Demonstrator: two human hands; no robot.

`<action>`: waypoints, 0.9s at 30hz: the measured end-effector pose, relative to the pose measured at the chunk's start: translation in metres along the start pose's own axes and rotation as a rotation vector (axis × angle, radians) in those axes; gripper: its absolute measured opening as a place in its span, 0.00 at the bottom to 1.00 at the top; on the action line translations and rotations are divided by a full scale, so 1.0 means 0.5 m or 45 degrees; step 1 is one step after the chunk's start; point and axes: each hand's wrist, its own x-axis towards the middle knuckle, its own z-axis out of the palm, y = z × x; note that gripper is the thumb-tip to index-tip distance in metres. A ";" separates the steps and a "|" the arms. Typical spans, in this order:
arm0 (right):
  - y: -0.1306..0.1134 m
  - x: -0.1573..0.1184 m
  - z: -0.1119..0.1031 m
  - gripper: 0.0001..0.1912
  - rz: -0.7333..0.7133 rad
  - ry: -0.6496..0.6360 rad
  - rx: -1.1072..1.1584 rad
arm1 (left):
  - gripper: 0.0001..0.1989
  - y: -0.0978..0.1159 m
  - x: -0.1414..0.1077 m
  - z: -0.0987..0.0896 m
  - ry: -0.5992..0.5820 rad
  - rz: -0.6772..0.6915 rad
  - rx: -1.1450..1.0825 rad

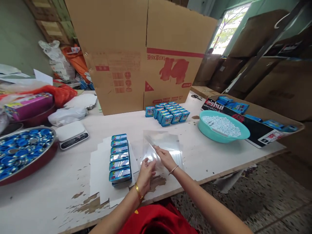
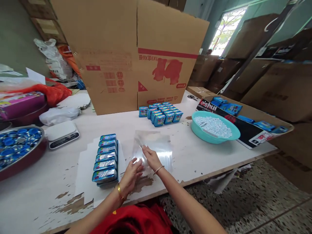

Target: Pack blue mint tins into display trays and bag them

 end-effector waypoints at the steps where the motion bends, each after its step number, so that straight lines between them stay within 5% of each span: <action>1: -0.003 -0.011 0.001 0.34 0.004 0.034 0.020 | 0.31 -0.003 0.009 0.007 -0.030 0.040 0.007; 5: 0.001 -0.048 -0.009 0.38 0.015 0.105 0.020 | 0.19 -0.005 0.026 0.015 -0.094 0.263 0.155; 12: 0.034 -0.115 -0.033 0.41 -0.054 0.014 -0.151 | 0.19 -0.001 0.049 0.001 0.064 0.465 0.271; 18: 0.026 -0.116 -0.035 0.16 -0.155 -0.052 -0.143 | 0.21 0.005 0.053 0.013 -0.093 0.529 0.435; 23: 0.000 -0.089 -0.102 0.20 -0.098 0.263 -0.169 | 0.16 0.014 0.059 0.023 -0.172 0.494 0.411; 27: -0.049 -0.092 -0.137 0.15 -0.118 0.321 -0.639 | 0.13 0.028 0.055 0.060 -0.178 0.499 0.430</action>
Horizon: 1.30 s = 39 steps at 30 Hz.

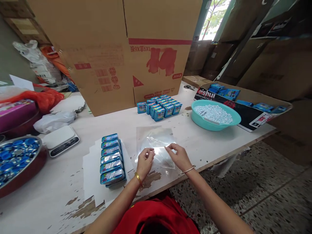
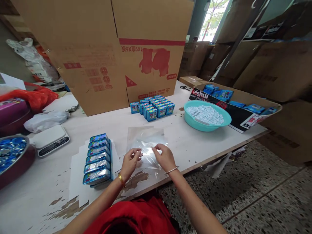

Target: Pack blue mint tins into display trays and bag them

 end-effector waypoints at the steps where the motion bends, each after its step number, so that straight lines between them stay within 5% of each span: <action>1: -0.012 -0.001 -0.006 0.14 -0.030 -0.061 -0.148 | 0.12 0.011 0.002 0.012 -0.002 0.021 -0.009; 3: -0.035 -0.001 -0.016 0.17 -0.029 -0.133 -0.404 | 0.11 0.039 0.005 0.037 -0.021 0.110 -0.010; 5: -0.055 0.005 -0.037 0.16 0.017 -0.039 -0.564 | 0.12 0.070 0.011 0.055 -0.031 0.209 -0.014; 9: -0.107 0.020 -0.129 0.14 -0.119 0.542 -0.630 | 0.15 0.122 0.031 0.061 -0.026 0.274 -0.207; 11: -0.141 0.018 -0.163 0.16 -0.279 0.676 -0.670 | 0.14 0.128 0.045 0.055 -0.023 0.263 -0.309; 14: -0.167 0.012 -0.143 0.19 -0.348 0.409 -0.857 | 0.12 0.096 0.058 0.040 0.094 0.126 -0.271; 17: -0.136 0.014 -0.054 0.17 -0.199 -0.075 -1.017 | 0.12 0.035 0.043 0.017 0.274 -0.008 -0.094; 21: -0.065 0.019 0.051 0.15 -0.096 -0.417 -1.013 | 0.08 -0.016 -0.012 -0.018 0.362 0.134 0.072; 25: -0.048 0.019 0.074 0.13 -0.105 -0.472 -0.983 | 0.07 -0.016 -0.045 -0.028 -0.046 0.429 0.393; 32: -0.089 0.013 0.050 0.17 -0.127 -0.425 -0.958 | 0.22 -0.009 0.002 0.001 -0.518 0.382 0.864; 39: -0.142 0.058 0.007 0.24 -0.233 -0.226 -0.965 | 0.22 0.016 0.097 0.027 -0.561 0.331 1.351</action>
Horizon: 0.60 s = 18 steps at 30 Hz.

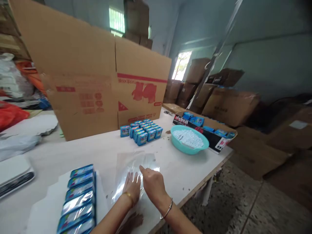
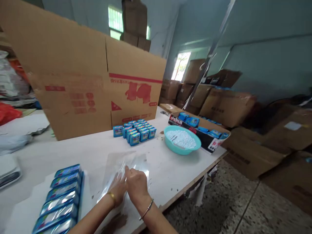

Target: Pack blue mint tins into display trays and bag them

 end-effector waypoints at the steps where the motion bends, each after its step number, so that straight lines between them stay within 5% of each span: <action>1: 0.004 0.012 -0.010 0.26 0.008 0.055 -0.033 | 0.21 0.005 0.005 -0.007 0.006 0.016 -0.044; 4: 0.007 0.040 -0.031 0.28 0.033 0.089 -0.124 | 0.15 0.025 -0.030 -0.056 0.040 0.118 -0.302; 7: -0.012 0.047 -0.031 0.26 0.006 -0.037 -0.153 | 0.10 0.011 -0.128 -0.150 0.160 0.162 -0.620; 11: -0.066 0.031 -0.002 0.20 -0.094 -0.154 -0.165 | 0.19 -0.104 -0.244 -0.261 0.839 -0.306 -0.929; 14: -0.116 0.020 0.037 0.16 -0.171 -0.203 -0.113 | 0.29 -0.216 -0.287 -0.251 1.189 -0.808 -0.954; 16: -0.151 0.016 0.066 0.15 -0.213 -0.270 -0.050 | 0.33 -0.262 -0.304 -0.206 1.092 -1.033 -1.118; 18: -0.185 0.011 0.094 0.13 -0.254 -0.348 0.023 | 0.33 -0.270 -0.308 -0.159 0.943 -1.054 -1.350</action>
